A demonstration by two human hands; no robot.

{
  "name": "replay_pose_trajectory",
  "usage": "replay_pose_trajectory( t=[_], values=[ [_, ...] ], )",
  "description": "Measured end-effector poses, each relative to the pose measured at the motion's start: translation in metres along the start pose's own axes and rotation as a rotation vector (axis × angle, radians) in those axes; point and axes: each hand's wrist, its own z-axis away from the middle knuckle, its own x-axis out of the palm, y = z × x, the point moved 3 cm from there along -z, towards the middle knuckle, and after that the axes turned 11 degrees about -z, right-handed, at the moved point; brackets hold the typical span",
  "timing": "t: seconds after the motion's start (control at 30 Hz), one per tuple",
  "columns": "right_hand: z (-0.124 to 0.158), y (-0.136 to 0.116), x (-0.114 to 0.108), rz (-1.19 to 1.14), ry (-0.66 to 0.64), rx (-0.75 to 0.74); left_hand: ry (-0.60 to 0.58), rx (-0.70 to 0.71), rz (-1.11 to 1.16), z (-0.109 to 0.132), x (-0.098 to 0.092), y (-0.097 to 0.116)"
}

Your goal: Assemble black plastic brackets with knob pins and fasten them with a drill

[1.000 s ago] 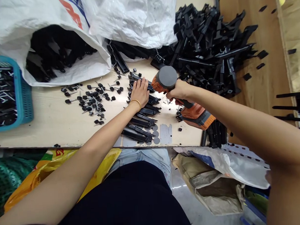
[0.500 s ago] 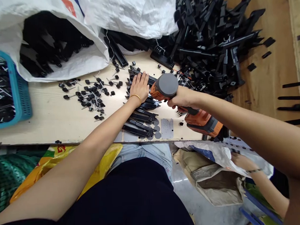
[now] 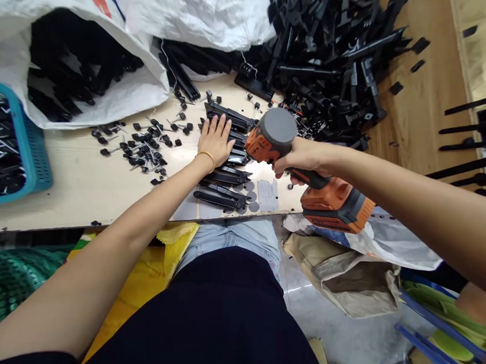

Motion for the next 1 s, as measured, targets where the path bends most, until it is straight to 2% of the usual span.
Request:
replay_pose_trajectory(
  t=[0.17, 0.3, 0.43, 0.57, 0.73, 1.0],
  values=[
    [-0.018, 0.0, 0.005, 0.074, -0.029, 0.005, -0.017, 0.027, -0.014, 0.005, 0.008, 0.001],
    [-0.028, -0.005, 0.006, 0.138, -0.033, -0.008, -0.038, 0.082, -0.031, 0.0, 0.006, 0.003],
    [-0.017, -0.004, 0.01, 0.13, -0.022, -0.067, -0.068, 0.087, -0.102, 0.006, -0.003, 0.005],
    [0.009, 0.007, 0.018, 0.077, -0.019, -0.064, -0.029, 0.079, -0.135, 0.035, -0.008, 0.005],
    [0.023, 0.017, 0.036, 0.044, -0.077, 0.021, -0.036, 0.062, -0.155, 0.067, 0.001, 0.004],
    [0.013, 0.006, 0.046, 0.2, -0.079, -0.029, -0.043, 0.089, -0.15, 0.061, 0.006, 0.006]
  ],
)
